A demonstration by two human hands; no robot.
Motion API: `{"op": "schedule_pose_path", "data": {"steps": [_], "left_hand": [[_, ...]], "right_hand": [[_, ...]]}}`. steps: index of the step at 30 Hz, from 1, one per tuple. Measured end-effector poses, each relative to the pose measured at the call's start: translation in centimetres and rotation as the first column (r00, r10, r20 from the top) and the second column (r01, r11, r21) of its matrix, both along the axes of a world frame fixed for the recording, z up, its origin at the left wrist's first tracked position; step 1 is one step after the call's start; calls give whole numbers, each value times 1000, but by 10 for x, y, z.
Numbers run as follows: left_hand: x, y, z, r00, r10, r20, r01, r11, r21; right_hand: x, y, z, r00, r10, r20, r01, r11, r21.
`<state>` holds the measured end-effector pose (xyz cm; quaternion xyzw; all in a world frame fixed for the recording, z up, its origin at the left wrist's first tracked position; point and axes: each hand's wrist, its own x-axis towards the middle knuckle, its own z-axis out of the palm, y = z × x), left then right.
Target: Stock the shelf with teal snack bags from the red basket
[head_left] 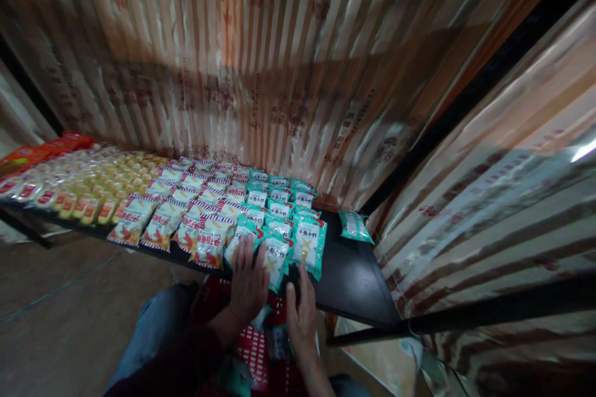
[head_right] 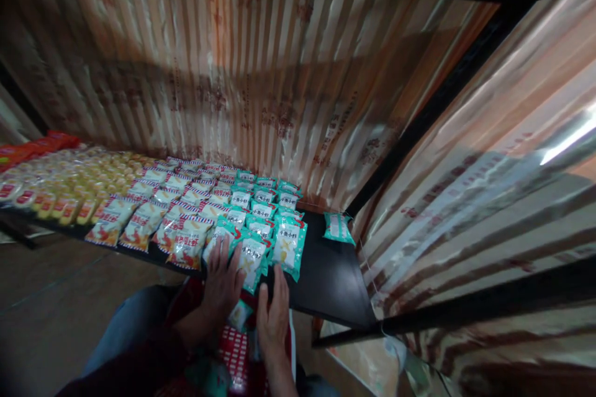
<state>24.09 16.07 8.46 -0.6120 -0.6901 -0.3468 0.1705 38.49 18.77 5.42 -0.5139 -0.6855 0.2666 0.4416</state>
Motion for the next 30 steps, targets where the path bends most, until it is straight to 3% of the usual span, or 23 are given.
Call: {"op": "schedule_pose_path", "data": {"steps": [3,7,12,16,19,21,23,27,30], "left_hand": [[-23,-3,-10,1000,-3,-23,2,1000,-22],[-29,-8,-15,997,-59,-58,56,997,-54],[-32,-9,-18,996,-53,-72,48,997,-66],[-43,-9,-21,990,-64,-122,61,998,-31],[-50,-4,-18,980,-95,-174,93,995,-22],[-51,2,-13,973,-110,-201,109,994,-14],[-50,12,-7,975,-100,-197,105,994,12],[-49,30,4,990,-70,-120,80,994,76],[-54,37,7,995,-62,-76,68,995,78]], "right_hand": [[-24,0,-3,997,39,67,-44,997,64],[-38,12,-12,992,41,122,-56,991,121],[-30,15,-30,984,-9,180,-20,986,163],[-15,3,-26,956,-43,291,-42,959,280],[-13,5,-3,903,-50,426,-153,891,428],[-18,17,20,850,-7,527,-277,844,459],[-27,37,47,840,-30,542,-282,828,484],[-57,87,99,771,75,632,-394,836,381],[-83,120,121,696,178,695,-461,853,244]]}}
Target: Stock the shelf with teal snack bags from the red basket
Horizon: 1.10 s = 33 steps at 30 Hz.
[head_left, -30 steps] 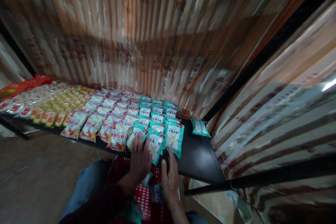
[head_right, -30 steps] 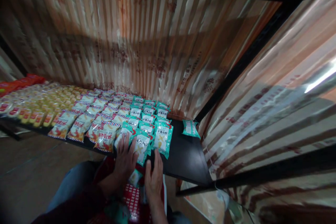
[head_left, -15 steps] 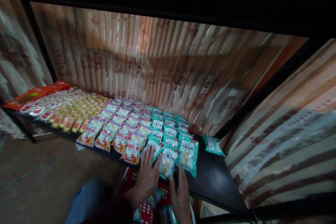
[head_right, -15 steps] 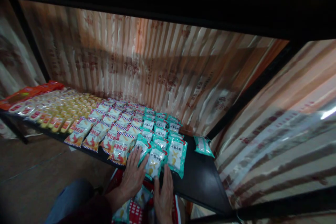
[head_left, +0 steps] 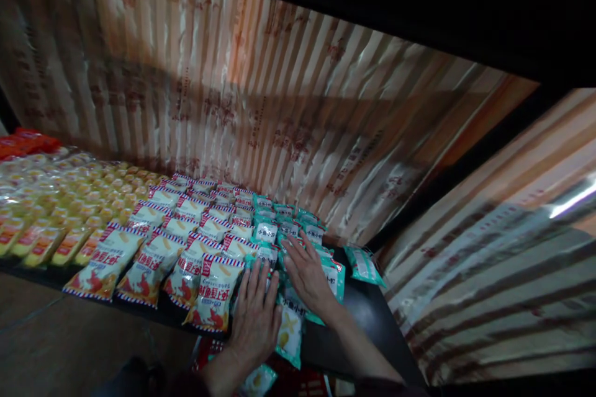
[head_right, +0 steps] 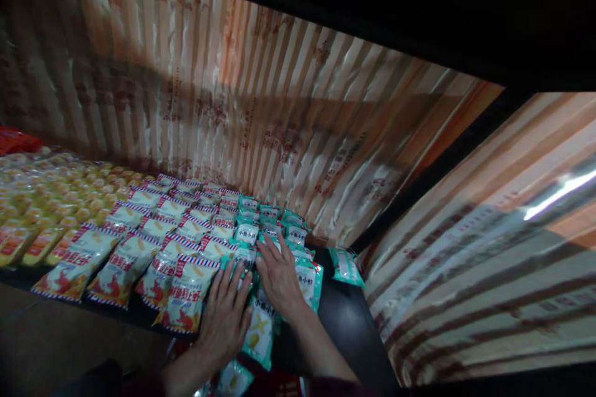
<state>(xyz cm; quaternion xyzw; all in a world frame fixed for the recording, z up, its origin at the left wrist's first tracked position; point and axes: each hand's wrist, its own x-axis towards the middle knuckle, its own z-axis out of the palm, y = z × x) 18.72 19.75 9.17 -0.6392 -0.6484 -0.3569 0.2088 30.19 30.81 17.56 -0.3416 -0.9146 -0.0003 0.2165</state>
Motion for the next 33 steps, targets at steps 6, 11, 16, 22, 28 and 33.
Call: {"op": "schedule_pose_path", "data": {"steps": [6,11,16,22,28,33], "left_hand": [[-11,3,-7,1000,-17,-1,17,999,-40],[-11,10,-14,1000,-10,-11,9,999,-44],[-10,16,-12,1000,-1,-8,1,1000,-29],[-13,15,-4,1000,-14,7,14,999,-31],[-16,14,-4,999,-40,29,40,999,-23],[-15,17,-5,999,-32,30,33,999,-16]], "right_hand": [[-31,31,0,992,-27,123,45,988,-146],[-35,32,-7,999,18,32,-10,969,-247],[-31,37,-8,995,77,-60,-90,962,-256],[-41,61,-3,998,-37,-45,30,988,-153],[-58,73,-5,995,-41,88,55,985,-165],[-55,82,-7,996,-37,76,52,977,-205]]}}
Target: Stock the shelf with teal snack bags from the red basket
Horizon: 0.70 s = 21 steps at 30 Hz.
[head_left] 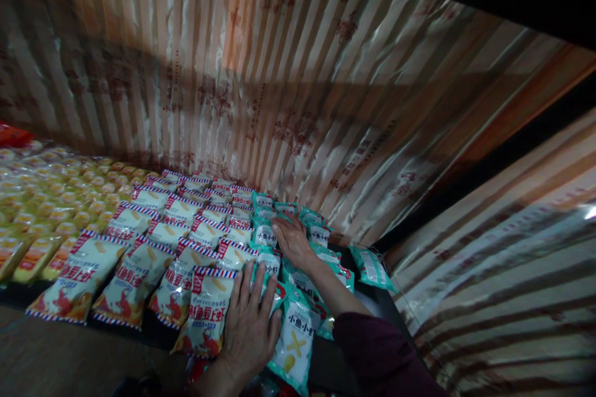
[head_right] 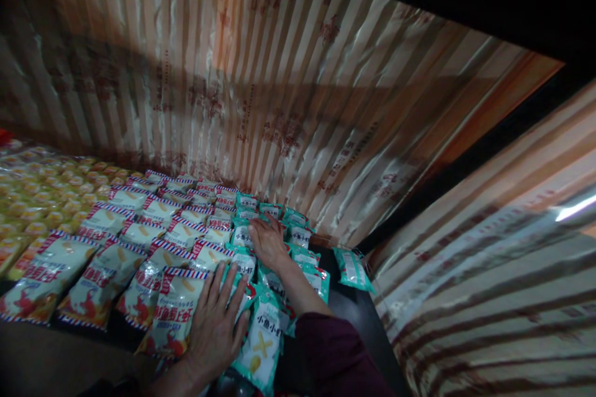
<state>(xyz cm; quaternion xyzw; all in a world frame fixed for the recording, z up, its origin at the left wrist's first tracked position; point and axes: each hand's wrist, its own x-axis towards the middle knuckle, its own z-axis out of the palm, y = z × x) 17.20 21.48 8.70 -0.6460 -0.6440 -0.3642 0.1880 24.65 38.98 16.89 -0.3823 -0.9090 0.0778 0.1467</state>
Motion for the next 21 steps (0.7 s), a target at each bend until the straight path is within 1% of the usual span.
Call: {"op": "schedule_pose_path", "data": {"steps": [2,5,8,11,16,21], "left_hand": [[1,0,2,1000,12,-6,-12,1000,9],[4,-2,5,999,9,-32,-8,1000,23],[5,-4,7,999,-16,-49,17,1000,26],[4,-2,7,999,-5,-43,6,1000,30],[3,1,5,999,3,-41,-3,1000,12],[3,2,2,999,5,-43,-5,1000,5]], "right_hand": [[-1,7,2,1000,-15,-12,14,1000,-11],[-10,21,4,998,-69,7,69,997,-26],[-22,36,3,988,-145,56,150,985,-88],[-31,49,0,977,-193,90,204,968,-146],[-38,64,-2,975,-193,109,208,966,-153],[-43,67,-5,981,-162,105,178,971,-158]]}}
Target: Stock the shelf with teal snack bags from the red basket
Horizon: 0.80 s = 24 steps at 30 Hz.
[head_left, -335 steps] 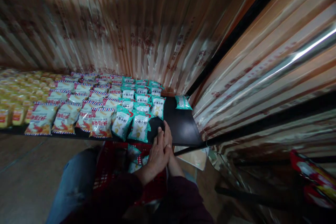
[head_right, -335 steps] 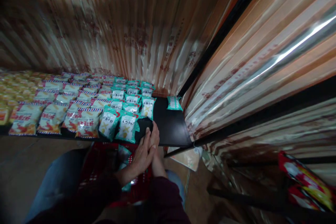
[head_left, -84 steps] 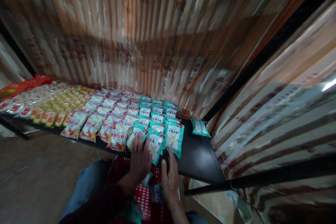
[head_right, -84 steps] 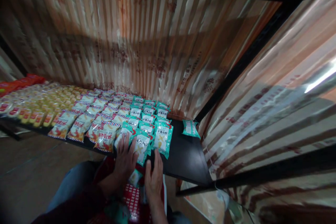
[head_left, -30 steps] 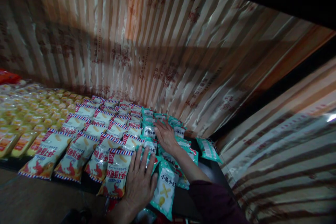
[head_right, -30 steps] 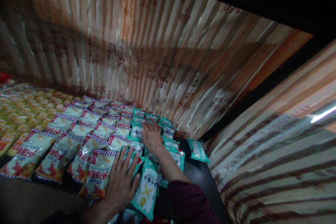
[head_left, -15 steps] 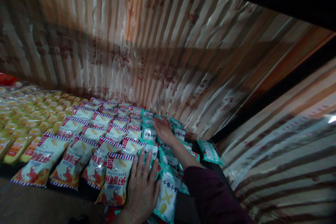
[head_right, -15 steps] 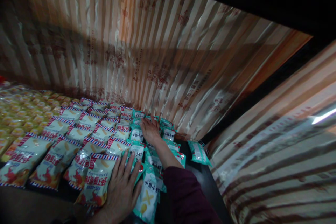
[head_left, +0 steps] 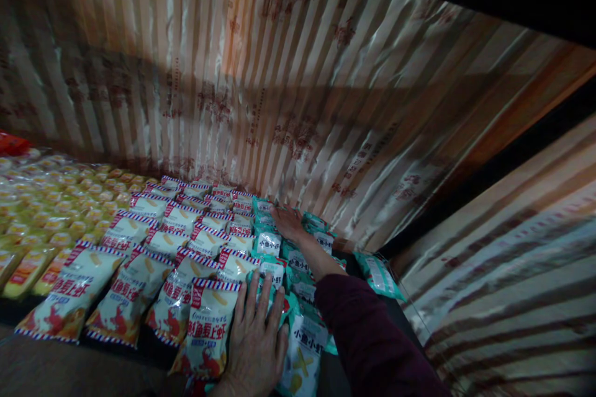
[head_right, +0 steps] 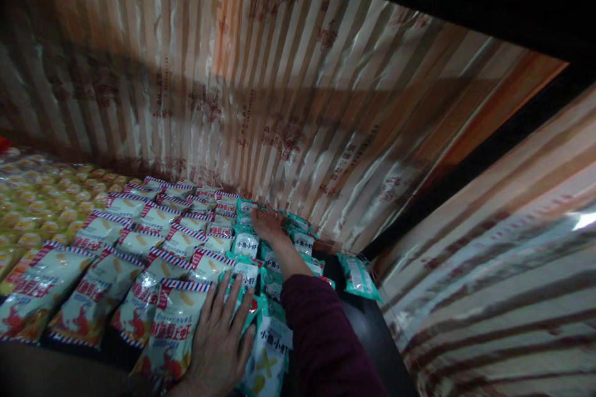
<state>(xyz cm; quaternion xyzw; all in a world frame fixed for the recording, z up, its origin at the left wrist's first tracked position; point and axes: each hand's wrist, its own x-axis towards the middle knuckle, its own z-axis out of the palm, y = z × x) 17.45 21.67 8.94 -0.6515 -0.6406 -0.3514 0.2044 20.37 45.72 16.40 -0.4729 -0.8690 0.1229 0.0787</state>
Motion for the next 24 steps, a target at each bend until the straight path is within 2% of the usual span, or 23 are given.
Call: {"op": "schedule_pose_path", "data": {"steps": [4,7,11,14,17,19,24], "left_hand": [[0,2,-1,1000,-3,5,3,1000,2],[0,3,0,1000,-3,20,3,1000,5],[0,2,-1,1000,-17,21,17,1000,-5],[0,0,-1,1000,-21,10,22,1000,-23],[1,-4,-1,999,-38,7,38,999,-24],[3,-7,-1,998,-55,16,56,998,-15],[14,-17,-3,977,-211,41,209,977,43]], "right_hand": [[-3,-4,-4,999,34,-19,-34,999,-13],[7,-9,0,999,19,-50,-19,1000,-2],[47,-26,8,969,37,-243,-9,993,115],[86,-46,8,927,51,-371,30,977,210],[114,-60,2,935,69,-349,34,960,279],[122,-62,-1,950,82,-303,12,955,296],[114,-48,-4,980,102,-173,-40,944,328]]}}
